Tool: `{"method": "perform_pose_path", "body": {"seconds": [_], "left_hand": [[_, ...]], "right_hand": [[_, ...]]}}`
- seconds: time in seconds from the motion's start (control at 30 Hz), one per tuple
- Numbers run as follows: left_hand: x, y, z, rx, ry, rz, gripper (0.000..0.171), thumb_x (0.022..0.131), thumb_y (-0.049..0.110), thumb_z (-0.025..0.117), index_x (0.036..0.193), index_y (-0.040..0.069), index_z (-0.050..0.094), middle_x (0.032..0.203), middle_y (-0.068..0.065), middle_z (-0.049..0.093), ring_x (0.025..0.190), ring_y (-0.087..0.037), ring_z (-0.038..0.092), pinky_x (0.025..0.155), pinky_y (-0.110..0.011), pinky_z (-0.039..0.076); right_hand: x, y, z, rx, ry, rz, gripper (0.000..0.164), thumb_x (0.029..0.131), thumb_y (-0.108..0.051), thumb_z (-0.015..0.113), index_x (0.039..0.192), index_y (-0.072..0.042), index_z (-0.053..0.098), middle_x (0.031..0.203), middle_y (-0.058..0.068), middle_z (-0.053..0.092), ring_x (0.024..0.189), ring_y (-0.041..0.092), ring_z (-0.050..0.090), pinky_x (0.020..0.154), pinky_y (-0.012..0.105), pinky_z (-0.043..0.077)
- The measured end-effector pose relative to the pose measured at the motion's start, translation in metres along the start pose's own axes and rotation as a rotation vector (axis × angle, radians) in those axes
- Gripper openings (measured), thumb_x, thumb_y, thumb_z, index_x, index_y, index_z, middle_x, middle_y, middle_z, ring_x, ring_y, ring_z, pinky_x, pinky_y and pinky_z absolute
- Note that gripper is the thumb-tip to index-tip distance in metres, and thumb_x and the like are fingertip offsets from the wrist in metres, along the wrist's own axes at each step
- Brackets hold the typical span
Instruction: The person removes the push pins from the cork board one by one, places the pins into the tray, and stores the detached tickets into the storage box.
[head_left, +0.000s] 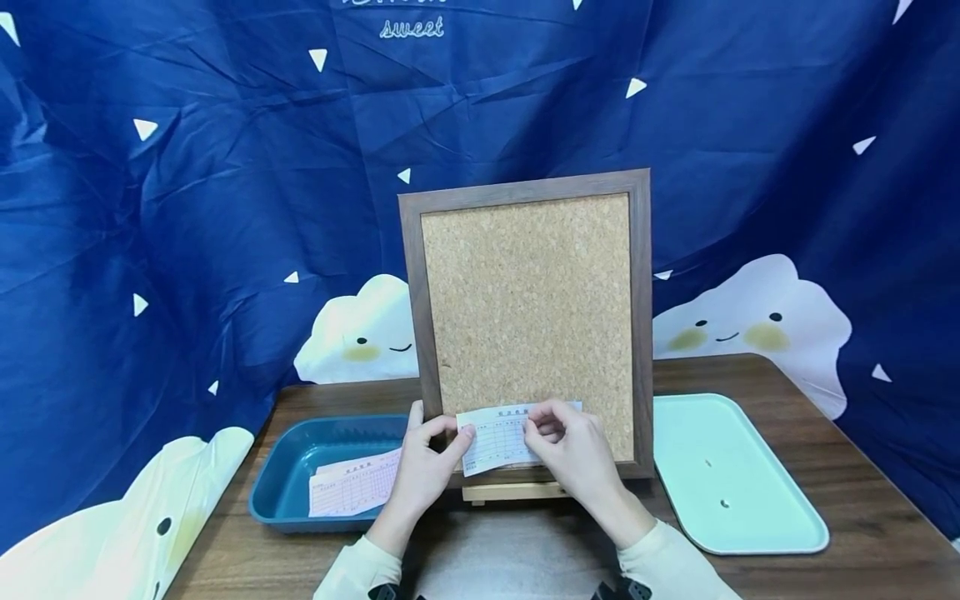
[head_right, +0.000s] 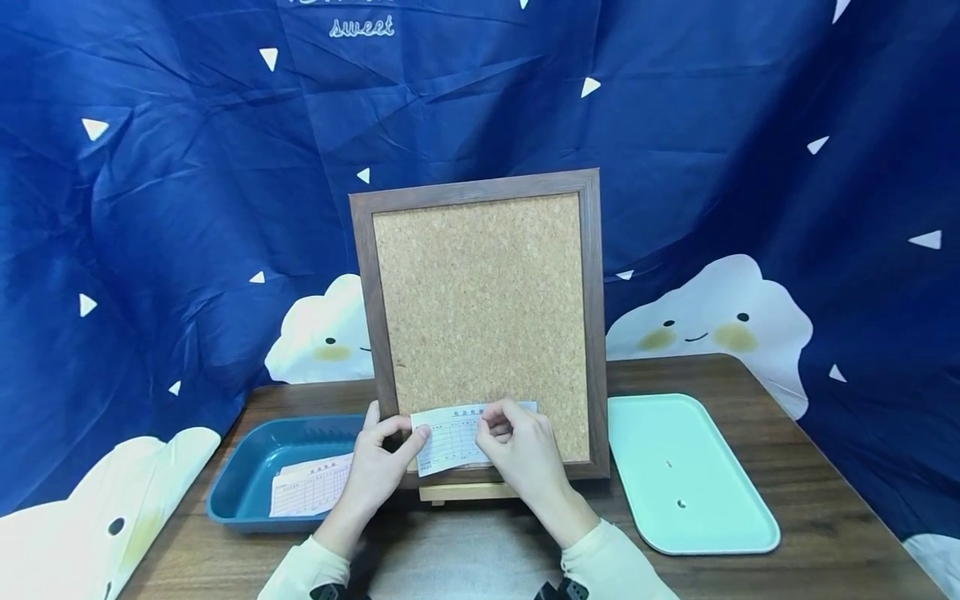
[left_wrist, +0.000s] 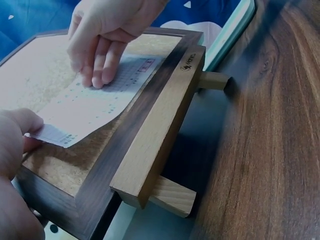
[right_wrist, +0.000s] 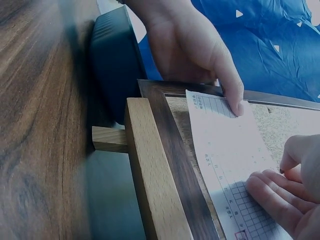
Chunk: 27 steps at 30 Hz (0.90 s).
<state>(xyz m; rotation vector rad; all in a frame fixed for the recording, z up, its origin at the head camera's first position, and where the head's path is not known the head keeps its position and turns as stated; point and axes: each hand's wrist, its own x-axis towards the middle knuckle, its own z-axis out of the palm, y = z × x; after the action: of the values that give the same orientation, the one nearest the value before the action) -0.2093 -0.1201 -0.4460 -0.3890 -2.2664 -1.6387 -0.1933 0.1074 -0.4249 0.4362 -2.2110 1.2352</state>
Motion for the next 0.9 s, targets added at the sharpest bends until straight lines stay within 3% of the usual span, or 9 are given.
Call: {"method": "perform_pose_path", "body": {"seconds": [0.43, 0.7, 0.9], "left_hand": [[0.0007, -0.0024, -0.0044, -0.029, 0.001, 0.024, 0.010, 0.096, 0.018, 0.082, 0.086, 0.020, 0.080, 0.120, -0.006, 0.061, 0.108, -0.019, 0.058, 0.090, -0.027, 0.049], [-0.0005, -0.0001, -0.0075, -0.050, 0.004, 0.007, 0.008, 0.096, 0.015, 0.081, 0.089, 0.015, 0.080, 0.124, -0.006, 0.061, 0.106, -0.017, 0.058, 0.078, -0.022, 0.051], [-0.0017, 0.0011, -0.0094, -0.040, 0.030, -0.005, 0.007, 0.096, 0.015, 0.081, 0.092, 0.010, 0.081, 0.129, -0.008, 0.060, 0.109, -0.017, 0.058, 0.080, -0.021, 0.051]], "right_hand": [[-0.0008, 0.0050, -0.0038, 0.019, 0.022, -0.024, 0.016, 0.086, 0.008, 0.079, 0.091, -0.007, 0.076, 0.083, 0.002, 0.080, 0.073, 0.003, 0.072, 0.066, 0.019, 0.060], [-0.0014, 0.0063, -0.0083, 0.001, 0.006, -0.010, 0.016, 0.088, 0.006, 0.081, 0.093, -0.008, 0.076, 0.085, 0.001, 0.080, 0.073, 0.004, 0.073, 0.066, 0.020, 0.061], [-0.0012, 0.0068, -0.0089, -0.011, 0.006, -0.019, 0.017, 0.088, 0.006, 0.081, 0.091, -0.010, 0.076, 0.084, 0.000, 0.080, 0.072, 0.003, 0.071, 0.064, 0.022, 0.060]]}}
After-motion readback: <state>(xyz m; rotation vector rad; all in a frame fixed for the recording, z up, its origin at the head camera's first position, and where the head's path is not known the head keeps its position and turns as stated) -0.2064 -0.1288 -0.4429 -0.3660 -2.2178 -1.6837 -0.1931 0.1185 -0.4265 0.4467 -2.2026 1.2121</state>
